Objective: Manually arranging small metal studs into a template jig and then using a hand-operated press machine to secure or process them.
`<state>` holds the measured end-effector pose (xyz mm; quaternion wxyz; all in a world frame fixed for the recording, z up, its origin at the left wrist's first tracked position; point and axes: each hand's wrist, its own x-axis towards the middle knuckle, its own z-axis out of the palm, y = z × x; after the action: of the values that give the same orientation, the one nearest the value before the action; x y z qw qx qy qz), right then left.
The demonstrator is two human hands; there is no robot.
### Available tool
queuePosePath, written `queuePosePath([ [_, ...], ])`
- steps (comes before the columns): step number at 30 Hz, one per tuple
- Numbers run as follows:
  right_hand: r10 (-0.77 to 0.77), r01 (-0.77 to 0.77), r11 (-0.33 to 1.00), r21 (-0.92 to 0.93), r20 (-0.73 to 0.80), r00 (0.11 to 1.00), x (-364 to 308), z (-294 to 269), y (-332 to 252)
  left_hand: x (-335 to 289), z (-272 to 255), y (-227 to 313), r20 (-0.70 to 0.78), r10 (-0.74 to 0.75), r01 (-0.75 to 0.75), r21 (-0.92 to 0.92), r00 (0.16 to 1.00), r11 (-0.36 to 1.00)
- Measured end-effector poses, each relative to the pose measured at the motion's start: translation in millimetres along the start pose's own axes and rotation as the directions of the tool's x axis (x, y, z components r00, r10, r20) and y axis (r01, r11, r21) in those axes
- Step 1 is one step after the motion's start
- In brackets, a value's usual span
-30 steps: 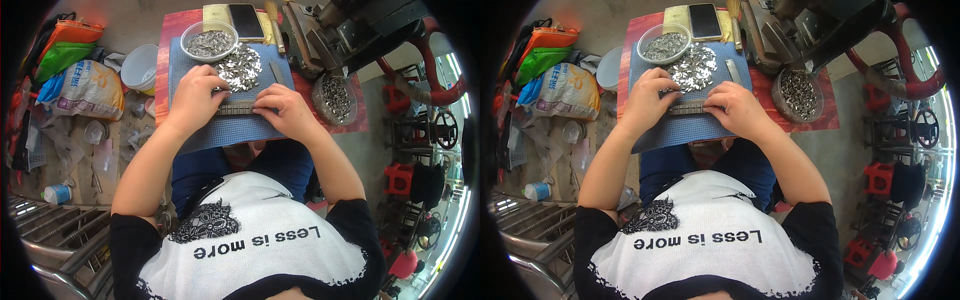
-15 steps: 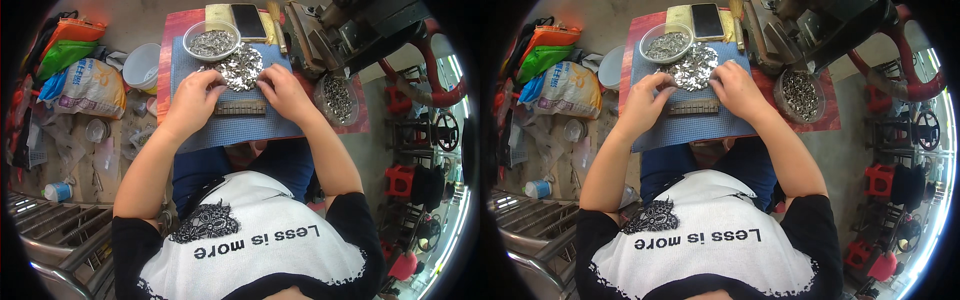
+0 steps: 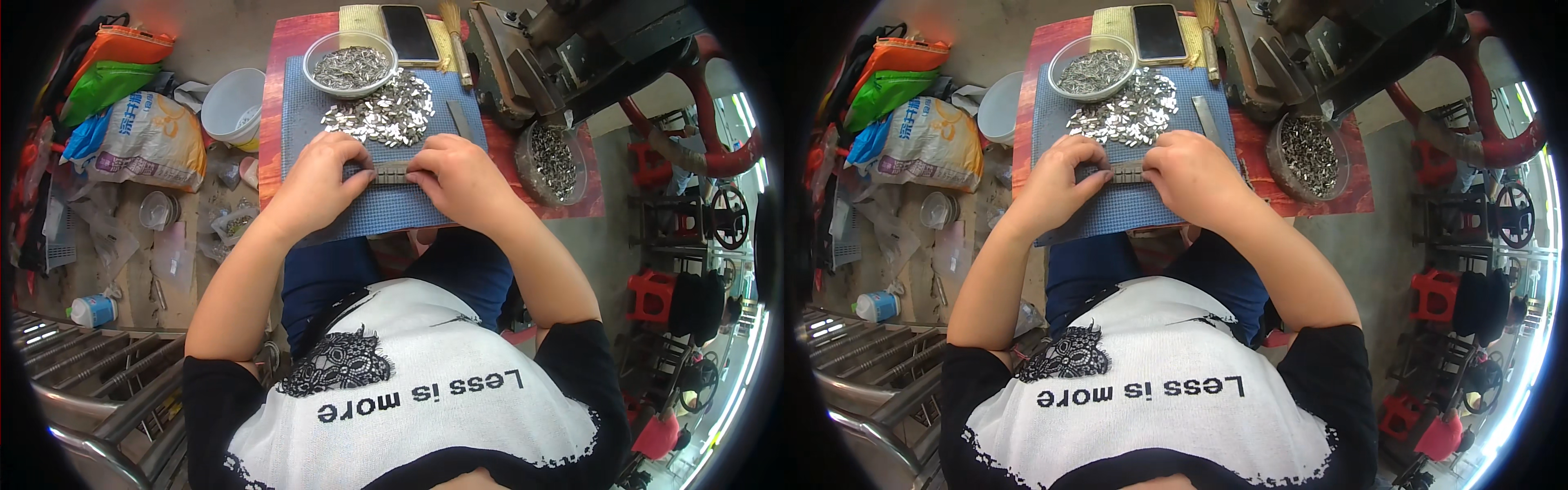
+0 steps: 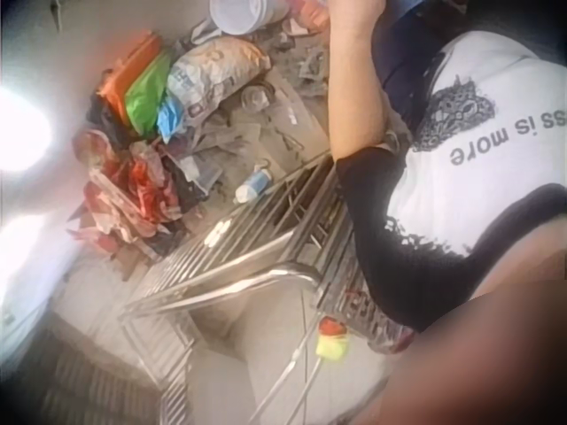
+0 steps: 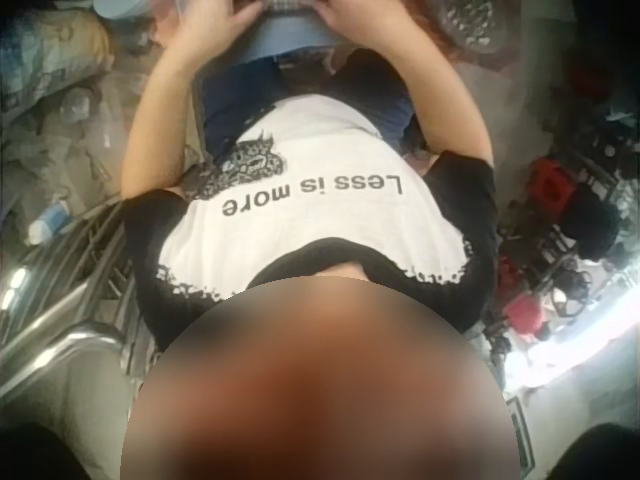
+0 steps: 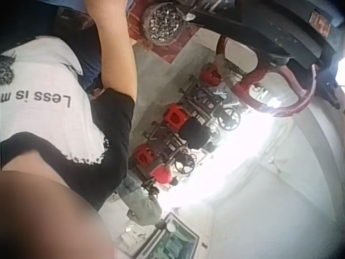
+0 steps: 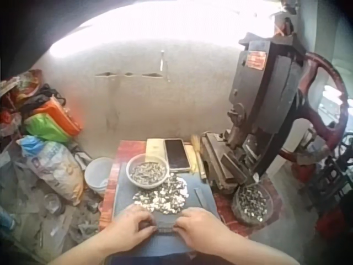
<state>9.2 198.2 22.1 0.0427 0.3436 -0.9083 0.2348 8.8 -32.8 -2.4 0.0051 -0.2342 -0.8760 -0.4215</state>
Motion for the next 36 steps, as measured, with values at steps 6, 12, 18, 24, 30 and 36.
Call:
queuePosePath([
  [6,0.118,-0.112,0.993,0.046,-0.144,0.983,16,14,9,3,-5,9,0.067,-0.096,0.095,0.019,0.993,0.995],
  [12,0.137,-0.141,0.990,-0.016,-0.146,0.980,25,29,13,13,4,5,-0.053,-0.132,0.132,-0.014,0.990,0.991],
  [18,0.116,-0.100,0.988,0.115,-0.136,0.984,11,12,16,28,21,3,-0.204,-0.004,0.040,0.174,0.979,0.984],
  [24,-0.053,0.070,0.975,0.212,-0.082,0.995,-3,12,17,35,26,0,-0.198,0.146,-0.084,0.289,0.969,0.953],
  [30,-0.096,0.104,0.984,0.145,-0.059,0.994,-7,13,16,22,11,11,-0.249,0.017,-0.007,0.040,0.968,0.999],
  [36,-0.139,0.150,0.986,0.071,-0.140,0.980,-6,12,12,7,5,17,-0.024,-0.206,0.198,-0.189,0.978,0.962],
])
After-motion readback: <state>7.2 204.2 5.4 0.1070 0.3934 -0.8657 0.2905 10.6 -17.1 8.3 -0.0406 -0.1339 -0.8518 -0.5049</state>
